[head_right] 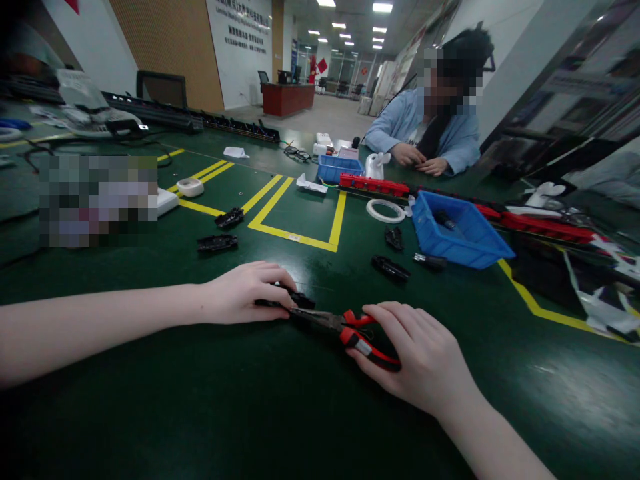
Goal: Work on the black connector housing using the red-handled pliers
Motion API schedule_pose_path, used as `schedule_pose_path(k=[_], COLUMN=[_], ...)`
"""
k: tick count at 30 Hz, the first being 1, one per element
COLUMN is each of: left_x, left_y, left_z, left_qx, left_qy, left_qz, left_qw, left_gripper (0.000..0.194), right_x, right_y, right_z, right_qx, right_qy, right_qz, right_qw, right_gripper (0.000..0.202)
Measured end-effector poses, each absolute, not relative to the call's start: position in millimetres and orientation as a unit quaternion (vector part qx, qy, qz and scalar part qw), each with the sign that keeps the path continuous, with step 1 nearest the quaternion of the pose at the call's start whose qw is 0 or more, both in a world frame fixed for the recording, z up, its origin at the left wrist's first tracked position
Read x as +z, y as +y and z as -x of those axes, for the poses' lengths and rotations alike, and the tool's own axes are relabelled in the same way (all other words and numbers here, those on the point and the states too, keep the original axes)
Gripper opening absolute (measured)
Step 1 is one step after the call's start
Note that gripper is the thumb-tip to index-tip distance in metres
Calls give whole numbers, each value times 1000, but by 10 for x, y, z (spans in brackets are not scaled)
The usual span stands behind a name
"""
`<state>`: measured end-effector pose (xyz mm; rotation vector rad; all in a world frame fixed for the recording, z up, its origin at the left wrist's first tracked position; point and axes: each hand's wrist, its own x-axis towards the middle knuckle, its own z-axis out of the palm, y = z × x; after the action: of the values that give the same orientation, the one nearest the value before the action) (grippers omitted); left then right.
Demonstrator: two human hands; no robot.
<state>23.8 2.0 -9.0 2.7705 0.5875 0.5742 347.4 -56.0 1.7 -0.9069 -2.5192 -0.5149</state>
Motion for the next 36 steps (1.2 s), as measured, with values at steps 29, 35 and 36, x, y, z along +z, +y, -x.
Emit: schedule_pose_path(k=[29, 35, 36], left_x=[-77, -75, -73], left_y=[4, 18, 21], left_z=[-260, -268, -268], left_qx=[187, 186, 186], left_qy=[222, 228, 229], left_qz=[-945, -942, -940], left_qw=[148, 164, 170], left_gripper=[14, 14, 13], right_x=[27, 32, 30], right_y=[-557, -569, -569], right_z=[-3495, -3473, -3470], right_qx=[-145, -158, -157], right_qy=[-904, -905, -905], right_qz=[340, 331, 332], right_qw=[217, 215, 215], right_gripper=[36, 37, 38])
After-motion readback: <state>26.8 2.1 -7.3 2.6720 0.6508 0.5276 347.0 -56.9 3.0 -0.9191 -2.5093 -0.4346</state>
